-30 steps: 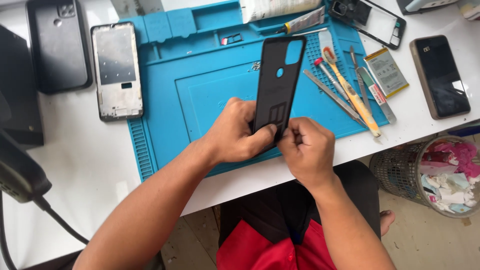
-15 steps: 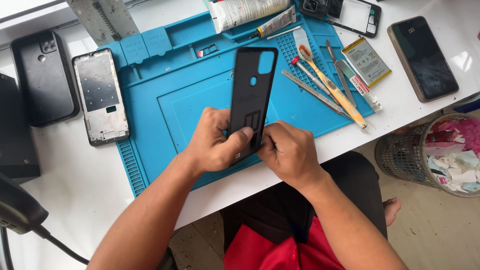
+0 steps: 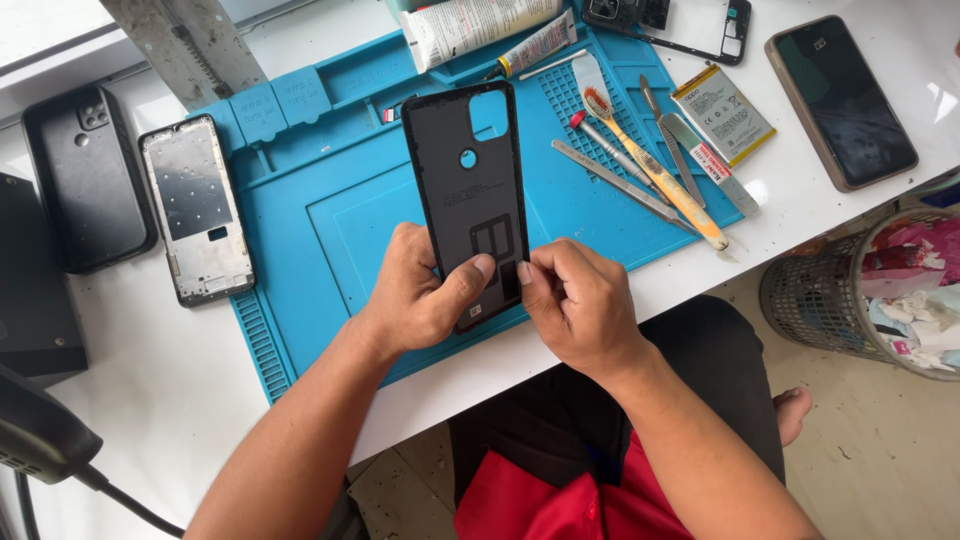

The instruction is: Cleaning a phone frame with a brush and manipulating the back cover during a repair process

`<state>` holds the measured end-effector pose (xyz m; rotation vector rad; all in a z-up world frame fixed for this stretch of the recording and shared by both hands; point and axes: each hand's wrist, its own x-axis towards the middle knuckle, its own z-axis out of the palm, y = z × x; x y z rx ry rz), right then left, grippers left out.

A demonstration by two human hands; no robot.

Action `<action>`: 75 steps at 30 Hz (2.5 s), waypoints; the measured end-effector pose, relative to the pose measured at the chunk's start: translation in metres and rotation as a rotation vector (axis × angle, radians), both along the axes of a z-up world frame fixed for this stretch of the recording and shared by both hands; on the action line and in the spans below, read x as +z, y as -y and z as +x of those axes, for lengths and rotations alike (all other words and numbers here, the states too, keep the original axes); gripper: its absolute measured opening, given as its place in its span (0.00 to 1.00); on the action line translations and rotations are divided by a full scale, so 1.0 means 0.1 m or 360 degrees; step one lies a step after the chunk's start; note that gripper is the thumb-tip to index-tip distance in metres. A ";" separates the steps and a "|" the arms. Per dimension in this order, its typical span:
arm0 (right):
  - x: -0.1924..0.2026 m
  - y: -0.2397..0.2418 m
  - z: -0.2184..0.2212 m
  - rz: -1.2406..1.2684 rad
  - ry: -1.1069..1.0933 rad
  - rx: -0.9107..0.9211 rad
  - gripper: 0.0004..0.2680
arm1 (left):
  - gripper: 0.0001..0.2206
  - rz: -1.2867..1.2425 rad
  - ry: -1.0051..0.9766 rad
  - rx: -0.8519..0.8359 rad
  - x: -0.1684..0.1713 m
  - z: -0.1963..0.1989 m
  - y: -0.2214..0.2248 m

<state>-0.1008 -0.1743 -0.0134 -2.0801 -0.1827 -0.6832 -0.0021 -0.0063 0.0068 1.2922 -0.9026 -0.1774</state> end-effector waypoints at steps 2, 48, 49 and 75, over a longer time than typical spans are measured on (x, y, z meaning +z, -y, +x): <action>0.01 0.00 0.00 0.0025 -0.0005 -0.0006 0.09 | 0.18 0.0007 -0.0010 0.0005 0.01 0.00 0.01; 0.05 0.01 0.00 -0.0035 -0.0072 0.0192 0.10 | 0.20 -0.0037 0.0010 0.0025 -0.06 0.02 -0.06; 0.05 0.00 0.00 -0.0039 -0.0073 0.0203 0.10 | 0.20 -0.0041 0.0009 0.0036 -0.07 0.01 -0.06; 0.00 0.03 -0.03 0.0257 -0.0128 0.0368 0.07 | 0.19 -0.0054 0.0050 0.0013 -0.07 0.04 -0.10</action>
